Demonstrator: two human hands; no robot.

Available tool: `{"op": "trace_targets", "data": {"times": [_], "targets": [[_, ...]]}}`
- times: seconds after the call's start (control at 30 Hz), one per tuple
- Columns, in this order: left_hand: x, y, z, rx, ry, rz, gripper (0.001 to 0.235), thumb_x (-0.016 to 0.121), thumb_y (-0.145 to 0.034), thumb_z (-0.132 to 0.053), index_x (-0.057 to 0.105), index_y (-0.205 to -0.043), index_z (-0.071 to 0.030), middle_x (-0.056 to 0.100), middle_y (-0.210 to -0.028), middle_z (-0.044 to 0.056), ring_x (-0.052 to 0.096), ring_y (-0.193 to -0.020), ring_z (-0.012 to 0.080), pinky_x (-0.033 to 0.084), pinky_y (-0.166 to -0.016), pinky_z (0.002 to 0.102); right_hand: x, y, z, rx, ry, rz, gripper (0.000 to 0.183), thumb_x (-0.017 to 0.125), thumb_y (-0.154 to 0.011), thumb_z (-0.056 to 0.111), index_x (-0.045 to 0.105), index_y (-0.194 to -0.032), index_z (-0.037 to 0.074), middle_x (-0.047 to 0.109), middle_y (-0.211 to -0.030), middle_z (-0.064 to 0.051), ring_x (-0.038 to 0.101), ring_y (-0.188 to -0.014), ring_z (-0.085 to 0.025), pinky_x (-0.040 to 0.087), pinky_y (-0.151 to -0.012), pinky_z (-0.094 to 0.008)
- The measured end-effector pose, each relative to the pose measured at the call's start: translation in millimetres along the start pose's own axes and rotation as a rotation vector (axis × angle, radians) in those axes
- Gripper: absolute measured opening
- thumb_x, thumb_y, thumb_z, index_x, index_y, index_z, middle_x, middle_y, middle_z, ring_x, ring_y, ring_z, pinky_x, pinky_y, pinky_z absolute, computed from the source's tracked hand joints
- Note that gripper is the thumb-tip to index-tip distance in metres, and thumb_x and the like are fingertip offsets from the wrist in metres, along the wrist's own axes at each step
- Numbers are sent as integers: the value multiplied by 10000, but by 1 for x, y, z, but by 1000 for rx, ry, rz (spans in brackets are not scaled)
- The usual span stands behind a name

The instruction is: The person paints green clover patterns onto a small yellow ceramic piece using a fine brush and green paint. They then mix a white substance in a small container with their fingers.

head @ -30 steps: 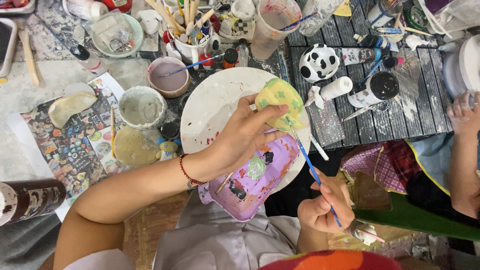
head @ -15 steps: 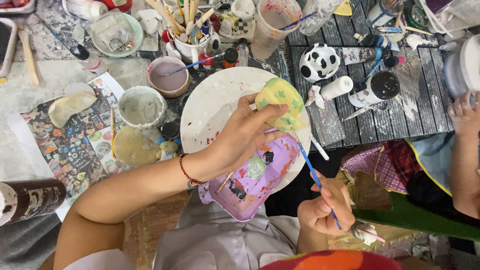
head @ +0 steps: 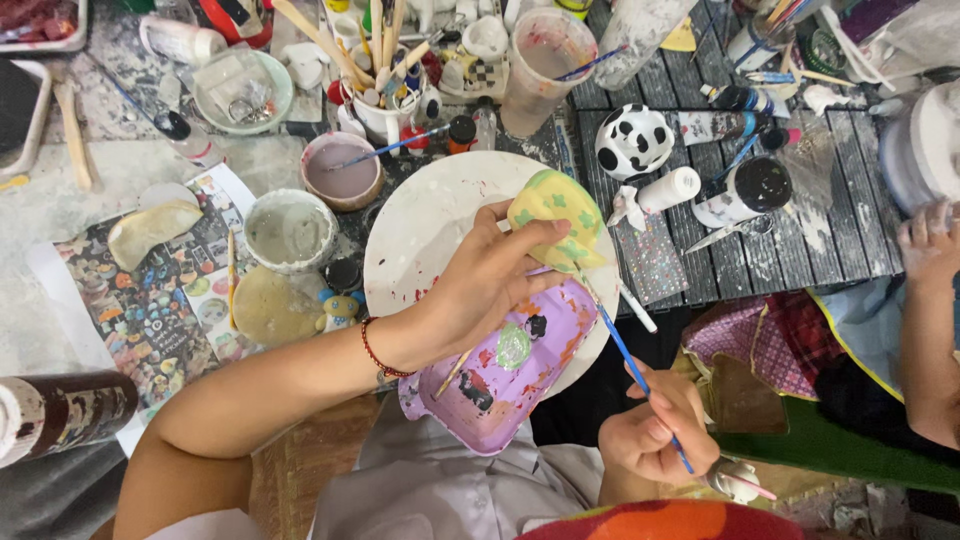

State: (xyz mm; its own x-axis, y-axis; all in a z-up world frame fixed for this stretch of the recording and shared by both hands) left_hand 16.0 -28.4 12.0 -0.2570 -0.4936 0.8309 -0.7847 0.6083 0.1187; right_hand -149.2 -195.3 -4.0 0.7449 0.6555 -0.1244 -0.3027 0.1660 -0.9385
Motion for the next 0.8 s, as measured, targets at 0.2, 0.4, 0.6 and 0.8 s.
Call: {"op": "trace_targets", "data": {"times": [0.2,0.4,0.6,0.8], "targets": [[1,-2,0,13,12,-2,618,689,-926,-173,274,-1357,-17,573,-1294,179,626,-1219,308,487,-1083,531,-3,3,-5,155,-59,-72,263,466,-1145,273,437,-1196,17,634,-854,-233,558,-585,-205,528,-555,-302],[-2,-3,4,4,0,-10,620,688,-923,-176,275,-1360,-28,570,-1300,164,619,-1222,298,478,-1072,537,1,-1,-2,128,-21,23,289,472,-1111,252,426,-1167,-27,655,-829,-277,568,-596,-212,477,-519,-272],[-3,-4,4,5,-1,7,621,686,-930,-182,276,-1370,-28,573,-1304,162,618,-1227,293,474,-1081,536,0,3,-7,113,-16,-8,269,470,-1116,247,435,-1159,-17,668,-852,-302,583,-597,-224,475,-513,-272],[0,-3,0,-5,2,-13,624,693,-918,-170,290,-1371,-27,586,-1286,160,627,-1197,277,488,-1050,515,-9,9,-12,217,-76,-152,276,470,-1136,289,427,-1175,19,616,-779,-221,539,-540,-199,466,-530,-286]]}}
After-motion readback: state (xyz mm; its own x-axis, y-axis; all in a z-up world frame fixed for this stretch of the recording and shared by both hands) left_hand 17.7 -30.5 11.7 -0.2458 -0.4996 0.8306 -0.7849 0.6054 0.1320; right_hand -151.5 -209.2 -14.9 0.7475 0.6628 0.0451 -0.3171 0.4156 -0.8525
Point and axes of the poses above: each hand's wrist, its own y-axis away from the middle knuckle, its own x-axis out of the palm, z = x × y, the point moved 5 cm from there along -y, towards the middle knuckle
